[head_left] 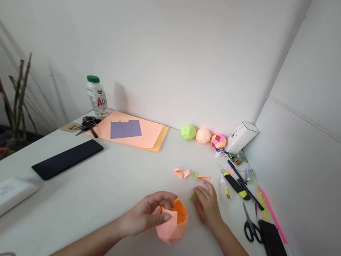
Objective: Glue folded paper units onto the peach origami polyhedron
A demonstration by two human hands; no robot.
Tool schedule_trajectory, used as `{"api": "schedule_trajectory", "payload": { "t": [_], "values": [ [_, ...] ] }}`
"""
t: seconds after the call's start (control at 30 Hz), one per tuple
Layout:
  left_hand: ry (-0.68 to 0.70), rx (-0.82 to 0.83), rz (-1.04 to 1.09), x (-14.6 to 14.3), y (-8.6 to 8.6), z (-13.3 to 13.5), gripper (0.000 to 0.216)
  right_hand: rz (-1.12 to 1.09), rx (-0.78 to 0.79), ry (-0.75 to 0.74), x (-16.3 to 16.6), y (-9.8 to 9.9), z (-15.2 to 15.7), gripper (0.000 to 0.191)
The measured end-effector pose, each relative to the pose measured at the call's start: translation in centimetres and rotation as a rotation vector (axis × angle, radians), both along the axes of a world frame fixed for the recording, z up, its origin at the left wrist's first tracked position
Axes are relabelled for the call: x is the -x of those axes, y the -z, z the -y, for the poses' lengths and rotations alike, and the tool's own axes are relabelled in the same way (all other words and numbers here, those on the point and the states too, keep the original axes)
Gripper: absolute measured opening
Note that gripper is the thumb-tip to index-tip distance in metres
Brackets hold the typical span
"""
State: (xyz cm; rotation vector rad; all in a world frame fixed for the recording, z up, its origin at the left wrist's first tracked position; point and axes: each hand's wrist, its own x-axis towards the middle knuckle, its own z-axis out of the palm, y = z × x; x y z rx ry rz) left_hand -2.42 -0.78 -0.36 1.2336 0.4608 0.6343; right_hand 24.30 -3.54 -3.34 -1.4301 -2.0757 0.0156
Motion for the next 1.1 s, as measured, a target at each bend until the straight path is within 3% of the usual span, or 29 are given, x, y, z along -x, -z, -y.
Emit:
{"api": "schedule_trajectory", "payload": {
  "t": [0.13,0.27,0.4,0.57,0.77,1.1],
  "values": [
    [0.002,0.0,0.004,0.0,0.0,0.1,0.037,-0.337,0.108,0.015,0.2,-0.5,-0.1,0.009],
    [-0.007,-0.039,-0.007,0.0,0.1,0.0,0.036,-0.519,0.161,0.071,0.0,-0.9,0.1,0.016],
    [-0.011,-0.041,-0.024,-0.1,0.1,0.0,0.037,-0.783,0.311,0.118,0.6,-1.1,0.6,0.022],
    [0.015,-0.043,-0.029,-0.3,0.0,0.2,0.036,-1.063,0.499,0.102,3.0,-1.8,2.0,0.026],
    [0.025,-0.063,-0.016,-0.4,0.0,0.6,0.034,-1.392,0.608,0.056,4.7,-2.8,3.2,0.019],
    [0.019,-0.04,0.006,-0.5,-0.2,0.7,0.034,-1.374,0.58,0.086,6.2,-3.4,3.5,0.012]
  ]
}}
